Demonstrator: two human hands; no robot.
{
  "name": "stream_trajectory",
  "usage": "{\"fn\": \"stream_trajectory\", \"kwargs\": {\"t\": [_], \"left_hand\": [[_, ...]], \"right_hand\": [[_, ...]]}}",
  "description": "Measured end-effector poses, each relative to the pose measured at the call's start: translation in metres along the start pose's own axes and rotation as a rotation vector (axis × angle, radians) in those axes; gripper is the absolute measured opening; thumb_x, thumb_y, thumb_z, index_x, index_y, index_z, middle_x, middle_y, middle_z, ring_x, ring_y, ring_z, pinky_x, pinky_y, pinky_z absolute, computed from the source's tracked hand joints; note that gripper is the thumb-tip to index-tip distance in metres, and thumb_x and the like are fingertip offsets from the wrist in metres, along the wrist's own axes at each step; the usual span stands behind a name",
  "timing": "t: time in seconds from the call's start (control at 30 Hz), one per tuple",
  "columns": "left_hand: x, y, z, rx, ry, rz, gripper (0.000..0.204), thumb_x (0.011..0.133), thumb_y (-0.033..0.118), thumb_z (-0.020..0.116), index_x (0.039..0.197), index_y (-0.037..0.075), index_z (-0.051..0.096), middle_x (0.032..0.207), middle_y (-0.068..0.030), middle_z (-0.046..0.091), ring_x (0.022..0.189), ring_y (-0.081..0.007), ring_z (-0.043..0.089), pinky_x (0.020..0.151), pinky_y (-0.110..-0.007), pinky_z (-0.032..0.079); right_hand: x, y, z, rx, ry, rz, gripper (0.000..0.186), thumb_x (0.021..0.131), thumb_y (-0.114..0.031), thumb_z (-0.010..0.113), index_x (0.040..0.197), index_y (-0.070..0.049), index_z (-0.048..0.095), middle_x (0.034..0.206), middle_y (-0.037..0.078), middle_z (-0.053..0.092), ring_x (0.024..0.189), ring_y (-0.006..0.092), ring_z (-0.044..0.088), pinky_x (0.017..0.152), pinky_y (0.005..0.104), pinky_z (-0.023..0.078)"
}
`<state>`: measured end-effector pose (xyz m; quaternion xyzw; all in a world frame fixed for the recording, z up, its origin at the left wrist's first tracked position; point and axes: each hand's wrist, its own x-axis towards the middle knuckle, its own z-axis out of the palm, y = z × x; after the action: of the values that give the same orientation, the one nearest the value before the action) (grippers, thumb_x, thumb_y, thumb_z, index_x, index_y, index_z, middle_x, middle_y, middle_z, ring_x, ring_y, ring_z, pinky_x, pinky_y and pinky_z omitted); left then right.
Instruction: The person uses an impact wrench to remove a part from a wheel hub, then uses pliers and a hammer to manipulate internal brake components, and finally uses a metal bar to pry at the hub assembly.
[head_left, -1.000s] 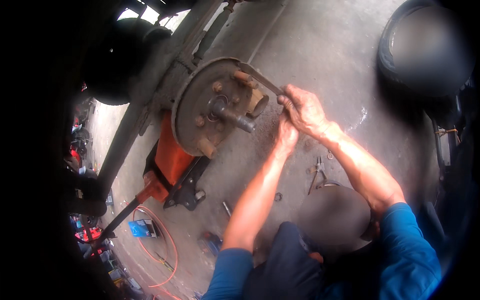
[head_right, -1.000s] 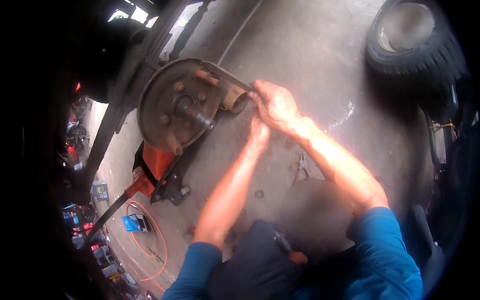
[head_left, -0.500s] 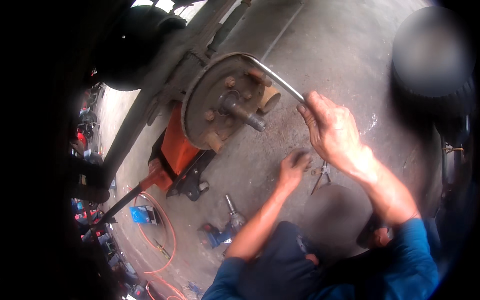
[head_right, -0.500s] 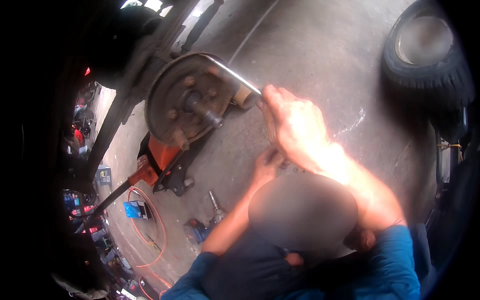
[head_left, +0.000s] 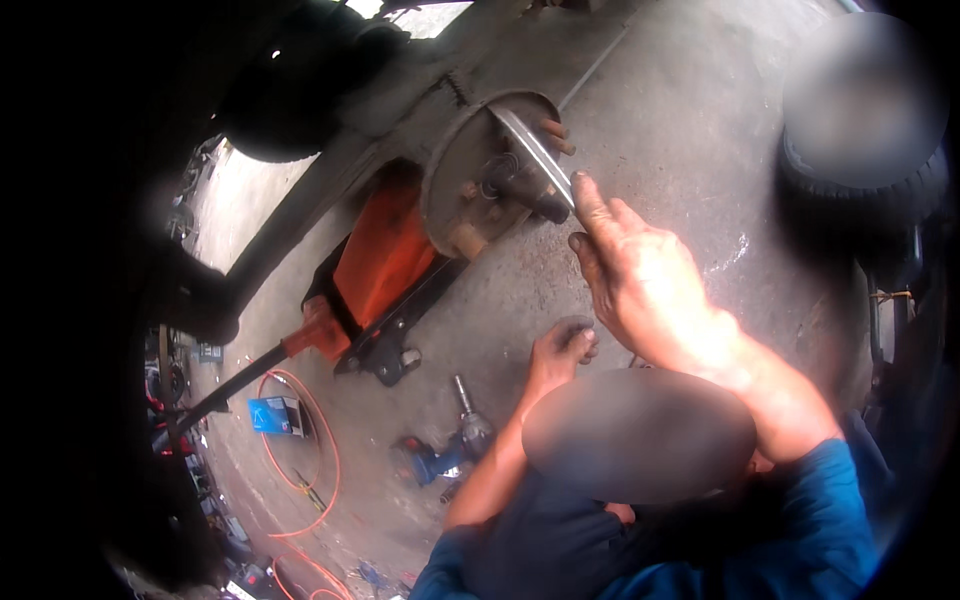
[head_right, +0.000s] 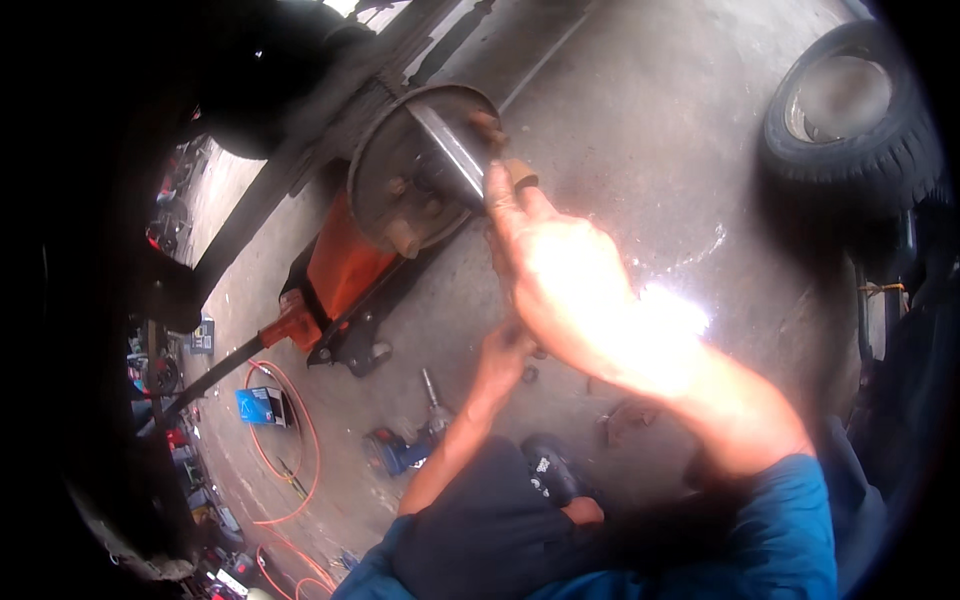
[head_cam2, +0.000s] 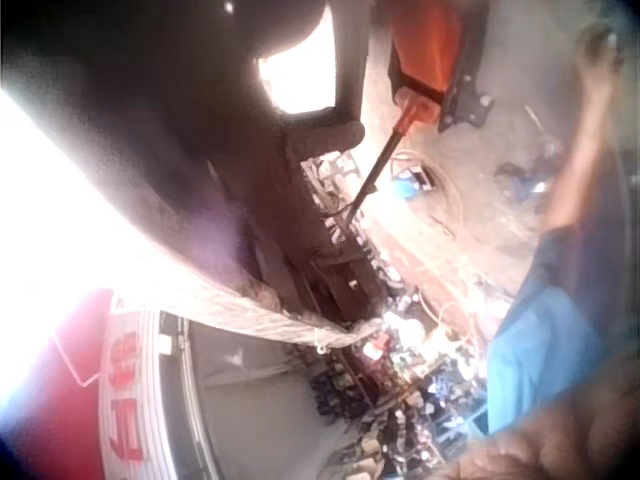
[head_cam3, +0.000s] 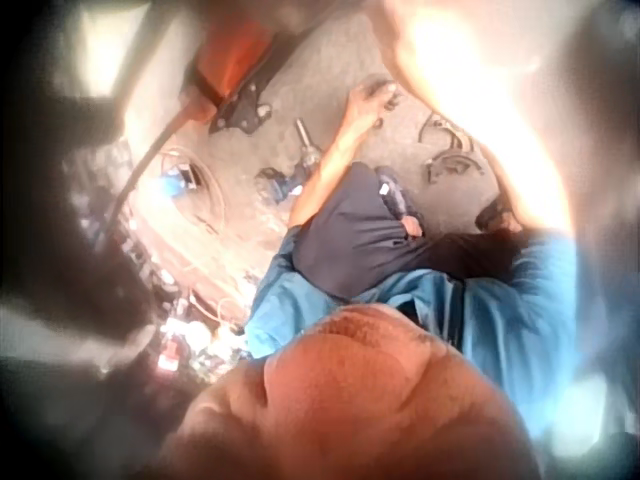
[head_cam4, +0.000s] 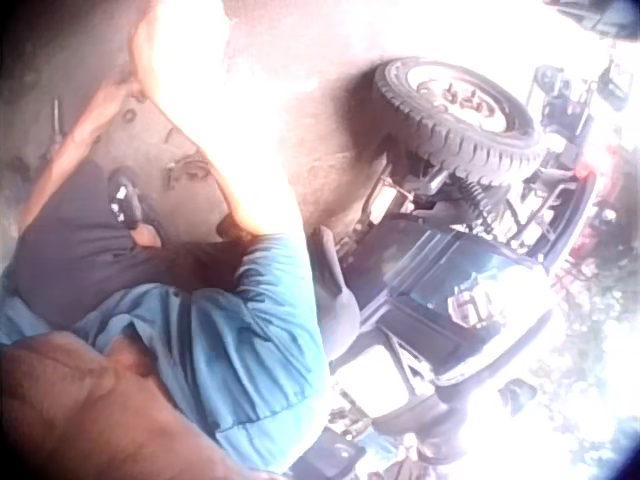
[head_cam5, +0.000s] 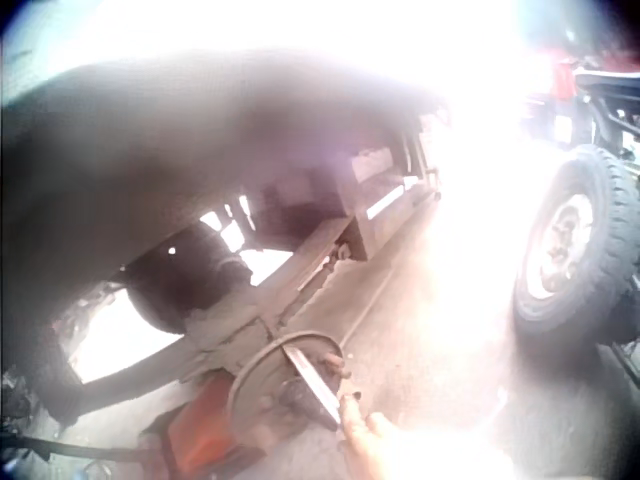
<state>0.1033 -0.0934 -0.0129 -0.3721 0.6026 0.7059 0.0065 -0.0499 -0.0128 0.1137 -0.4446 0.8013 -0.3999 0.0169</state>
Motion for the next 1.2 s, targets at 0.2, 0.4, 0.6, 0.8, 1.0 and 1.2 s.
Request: {"fn": "stream_trajectory", "kwargs": {"t": [0.2, 0.4, 0.6, 0.8, 1.0, 1.2], "left_hand": [[-0.003, 0.009, -0.006, 0.062, 0.063, -0.074, 0.041, 0.094, 0.038, 0.053, 0.11, 0.001, 0.056, 0.089, -0.0165, 0.066, 0.086, -0.0284, 0.064, 0.073, -0.038, 0.048], [-0.027, 0.001, -0.023, 0.252, 0.2, 0.41, 0.036, 0.098, 0.032, 0.047, 0.111, -0.001, 0.055, 0.093, -0.0124, 0.064, 0.081, -0.0187, 0.063, 0.065, -0.031, 0.048], [-0.034, -0.015, -0.024, -0.448, 0.052, 0.089, 0.034, 0.096, 0.028, 0.051, 0.108, -0.002, 0.056, 0.086, -0.0111, 0.063, 0.073, -0.0198, 0.062, 0.065, -0.029, 0.05], [-0.04, -0.005, -0.024, -0.305, 0.142, 0.098, 0.032, 0.094, 0.024, 0.053, 0.109, -0.003, 0.056, 0.087, -0.0123, 0.063, 0.072, -0.0202, 0.062, 0.065, -0.031, 0.05], [-0.046, 0.001, -0.024, -0.292, 0.162, 0.255, 0.029, 0.096, 0.021, 0.05, 0.108, -0.004, 0.057, 0.087, -0.0117, 0.064, 0.073, -0.0182, 0.061, 0.066, -0.031, 0.05], [-0.05, 0.004, -0.028, 0.003, 0.198, 0.354, 0.029, 0.097, 0.023, 0.049, 0.106, -0.003, 0.058, 0.09, -0.0055, 0.064, 0.08, -0.012, 0.059, 0.069, -0.026, 0.049]], "right_hand": [[-0.036, -0.032, 0.033, 0.107, -0.095, -0.017, 0.063, 0.084, -0.006, 0.059, 0.142, -0.003, 0.033, 0.089, 0.022, 0.059, 0.065, 0.038, 0.061, 0.055, 0.0462, 0.051], [-0.054, -0.03, 0.045, 0.198, -0.18, 0.027, 0.045, 0.089, -0.01, 0.057, 0.13, 0.003, 0.047, 0.081, 0.024, 0.061, 0.063, 0.036, 0.064, 0.057, 0.0447, 0.051], [-0.019, -0.029, 0.029, 0.465, 0.104, 0.075, 0.032, 0.089, -0.011, 0.056, 0.118, 0.003, 0.055, 0.071, 0.025, 0.06, 0.068, 0.0429, 0.062, 0.058, 0.0477, 0.049], [-0.048, -0.016, 0.047, 0.347, -0.164, 0.106, 0.025, 0.09, -0.01, 0.056, 0.11, 0.004, 0.056, 0.073, 0.026, 0.061, 0.069, 0.0421, 0.063, 0.061, 0.0463, 0.049], [-0.066, -0.018, 0.062, 0.411, -0.081, 0.047, 0.021, 0.089, -0.009, 0.055, 0.106, 0.002, 0.058, 0.074, 0.022, 0.062, 0.067, 0.039, 0.063, 0.057, 0.0465, 0.05], [-0.047, -0.04, 0.059, 0.607, -0.039, 0.192, 0.023, 0.091, -0.012, 0.056, 0.109, 0.004, 0.058, 0.071, 0.021, 0.06, 0.063, 0.0351, 0.063, 0.056, 0.0404, 0.05]]}}
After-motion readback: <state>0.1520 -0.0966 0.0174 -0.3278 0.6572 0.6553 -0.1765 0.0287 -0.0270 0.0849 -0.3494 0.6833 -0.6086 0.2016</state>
